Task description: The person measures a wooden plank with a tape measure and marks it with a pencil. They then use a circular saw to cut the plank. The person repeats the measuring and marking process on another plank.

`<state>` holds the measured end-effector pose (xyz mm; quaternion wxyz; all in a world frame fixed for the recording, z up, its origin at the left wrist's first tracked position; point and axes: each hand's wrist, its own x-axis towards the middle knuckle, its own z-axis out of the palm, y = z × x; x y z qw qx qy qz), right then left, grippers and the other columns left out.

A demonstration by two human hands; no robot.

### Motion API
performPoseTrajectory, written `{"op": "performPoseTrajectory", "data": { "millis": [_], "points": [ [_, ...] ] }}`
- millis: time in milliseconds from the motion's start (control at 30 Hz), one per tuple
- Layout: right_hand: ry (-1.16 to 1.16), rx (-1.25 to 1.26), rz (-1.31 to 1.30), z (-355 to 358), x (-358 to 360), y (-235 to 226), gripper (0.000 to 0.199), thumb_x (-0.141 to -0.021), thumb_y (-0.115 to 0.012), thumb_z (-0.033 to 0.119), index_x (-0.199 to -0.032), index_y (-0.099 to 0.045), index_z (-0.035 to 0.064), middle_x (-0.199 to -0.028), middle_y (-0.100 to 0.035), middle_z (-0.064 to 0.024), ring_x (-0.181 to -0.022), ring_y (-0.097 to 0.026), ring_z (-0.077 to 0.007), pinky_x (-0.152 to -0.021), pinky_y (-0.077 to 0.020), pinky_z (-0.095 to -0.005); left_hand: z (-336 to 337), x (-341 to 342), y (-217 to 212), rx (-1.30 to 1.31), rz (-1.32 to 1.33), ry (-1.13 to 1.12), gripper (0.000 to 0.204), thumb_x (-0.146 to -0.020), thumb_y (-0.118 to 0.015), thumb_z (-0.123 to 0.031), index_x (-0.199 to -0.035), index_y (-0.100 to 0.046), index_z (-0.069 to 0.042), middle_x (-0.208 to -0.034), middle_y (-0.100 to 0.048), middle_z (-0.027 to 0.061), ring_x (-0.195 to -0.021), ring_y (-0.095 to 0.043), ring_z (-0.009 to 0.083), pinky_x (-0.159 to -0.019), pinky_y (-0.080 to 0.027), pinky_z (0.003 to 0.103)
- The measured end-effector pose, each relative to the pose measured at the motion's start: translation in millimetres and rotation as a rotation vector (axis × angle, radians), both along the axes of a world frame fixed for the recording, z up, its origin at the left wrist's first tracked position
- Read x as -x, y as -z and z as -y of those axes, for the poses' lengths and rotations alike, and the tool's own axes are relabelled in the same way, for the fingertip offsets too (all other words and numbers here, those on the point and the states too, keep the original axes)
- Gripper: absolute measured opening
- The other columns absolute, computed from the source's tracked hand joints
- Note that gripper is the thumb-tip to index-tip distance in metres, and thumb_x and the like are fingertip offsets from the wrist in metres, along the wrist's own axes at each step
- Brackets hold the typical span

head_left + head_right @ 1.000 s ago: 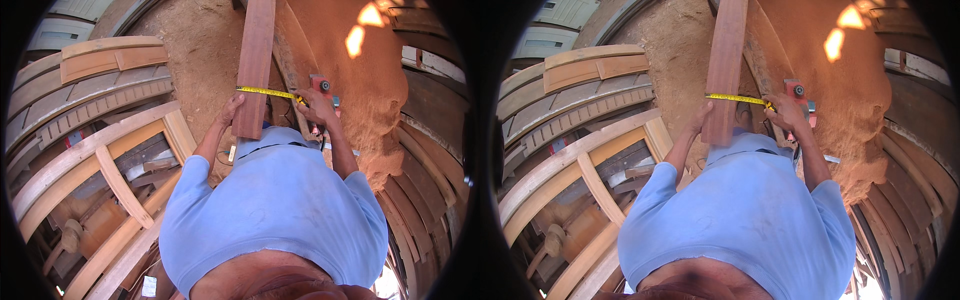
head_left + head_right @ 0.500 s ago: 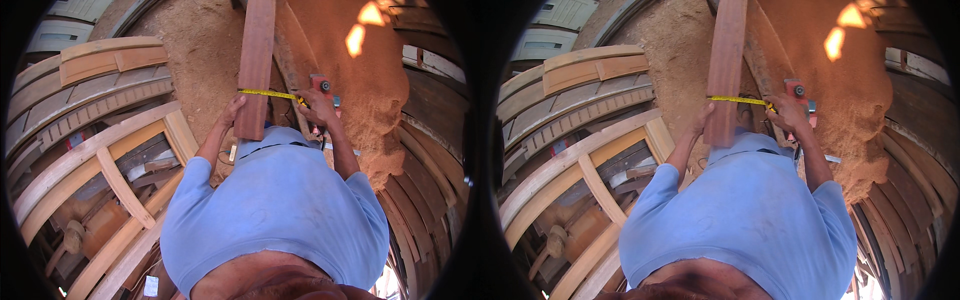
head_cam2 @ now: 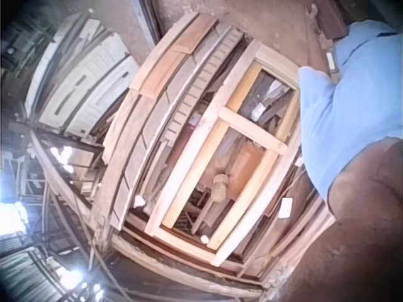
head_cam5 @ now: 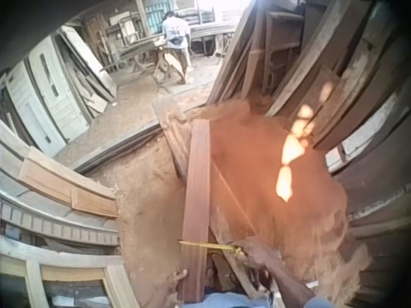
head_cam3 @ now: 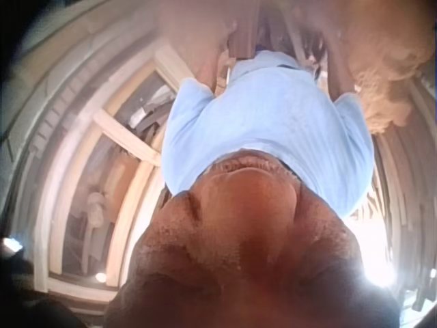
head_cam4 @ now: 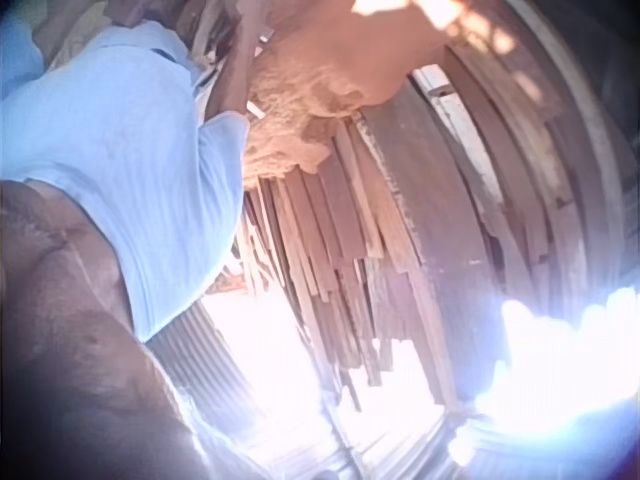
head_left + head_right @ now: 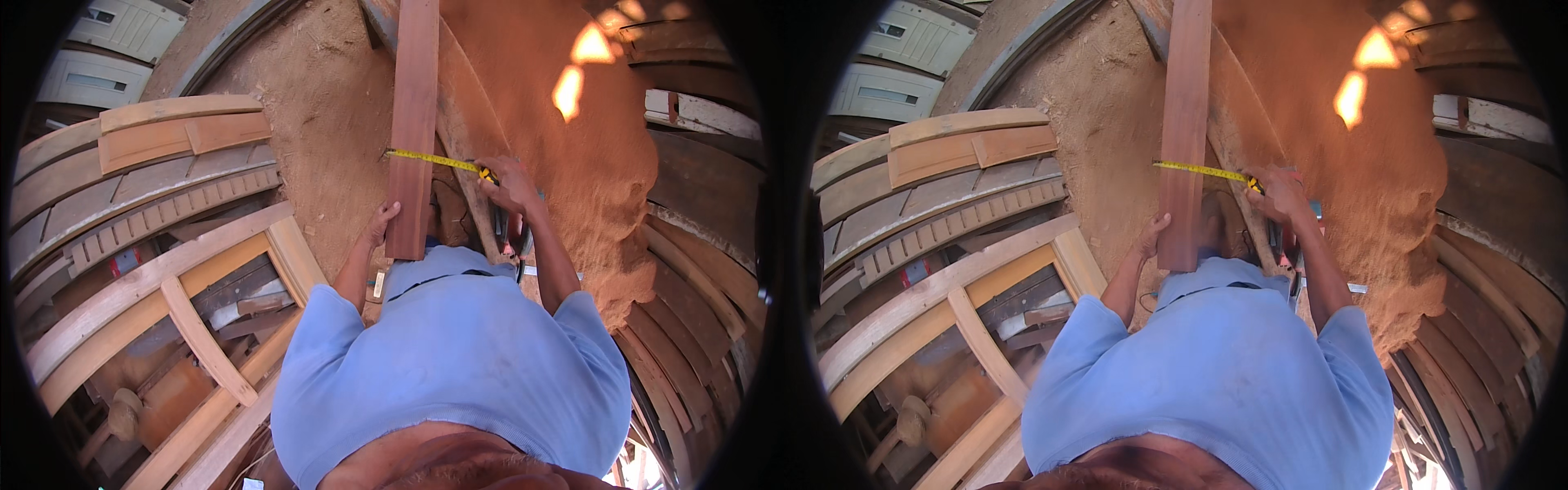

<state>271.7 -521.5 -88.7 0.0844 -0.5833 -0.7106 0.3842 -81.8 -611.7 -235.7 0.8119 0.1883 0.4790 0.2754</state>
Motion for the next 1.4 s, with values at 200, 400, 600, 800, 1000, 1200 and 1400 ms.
{"op": "performPoseTrajectory", "data": {
  "millis": [200,400,600,800,1000,1200,1400],
  "points": [
    [0.068,-0.112,0.169,-85,-27,39,0.046,-0.083,-0.065,0.029,-0.127,-0.067,0.0156,-0.112,-0.065,-0.0202,-0.108,-0.062,-0.0395,-0.094,-0.0502,-0.0478,-8,-11,11,0.084,0.070,-0.019,0.083,-0.088,-0.072,-0.053,-0.147,-0.044,-0.003,-0.138,-0.058,0.0145,-0.127,-0.057,0.0263,-0.108,-0.046,0.044],
    [0.066,-0.152,0.221,-158,-27,78,0.045,-0.084,-0.067,0.029,-0.125,-0.067,0.0114,-0.111,-0.064,-0.0202,-0.106,-0.062,-0.0381,-0.093,-0.0496,-0.0464,-29,4,51,0.084,-0.013,-0.126,0.082,-0.090,-0.066,-0.058,-0.146,-0.046,-0.002,-0.139,-0.057,0.0136,-0.133,-0.051,0.0265,-0.114,-0.039,0.045],
    [0.050,-0.149,0.163,-197,-23,93,0.043,-0.085,-0.068,0.026,-0.124,-0.067,0.0080,-0.111,-0.063,-0.0208,-0.106,-0.061,-0.0375,-0.094,-0.0488,-0.0449,-170,-16,36,-0.437,-0.731,-0.288,0.044,-0.098,-0.066,-0.034,-0.124,-0.064,0.002,-0.110,-0.067,0.0052,-0.103,-0.060,0.0142,-0.094,-0.047,0.030],
    [0.040,-0.086,0.120,-207,-27,106,0.045,-0.088,-0.067,0.025,-0.130,-0.064,0.0103,-0.119,-0.061,-0.0198,-0.112,-0.058,-0.0364,-0.097,-0.0475,-0.0445,-297,-46,29,-0.480,-0.587,-0.374,0.029,-0.098,-0.067,-0.020,-0.117,-0.068,0.002,-0.086,-0.065,-0.0021,-0.072,-0.055,0.0052,-0.064,-0.046,0.021],
    [0.027,-0.117,0.109,-211,-33,114,0.046,-0.089,-0.068,0.025,-0.133,-0.062,0.0107,-0.124,-0.058,-0.0205,-0.117,-0.056,-0.0373,-0.102,-0.0458,-0.0443,-326,-54,53,-0.474,-0.620,-0.328,0.017,-0.093,-0.073,-0.014,-0.101,-0.071,0.001,-0.084,-0.066,-0.0006,-0.073,-0.055,0.0065,-0.065,-0.045,0.023],
    [0.015,-0.148,0.127,-211,-34,118,0.046,-0.089,-0.067,0.024,-0.133,-0.062,0.0112,-0.127,-0.057,-0.0200,-0.118,-0.055,-0.0376,-0.103,-0.0445,-0.0452,-324,-56,53,-0.470,-0.629,-0.343,0.016,-0.092,-0.073,-0.013,-0.098,-0.071,0.001,-0.083,-0.066,0.0004,-0.072,-0.056,0.0082,-0.066,-0.047,0.024],
    [0.016,-0.138,0.135,-202,-31,107,0.046,-0.089,-0.066,0.023,-0.133,-0.062,0.0111,-0.127,-0.059,-0.0180,-0.117,-0.056,-0.0370,-0.102,-0.0447,-0.0450,-315,-55,37,-0.395,-0.613,-0.311,0.018,-0.093,-0.072,-0.013,-0.102,-0.070,0.002,-0.085,-0.067,0.0024,-0.075,-0.058,0.0097,-0.067,-0.049,0.026]
  ]
}}
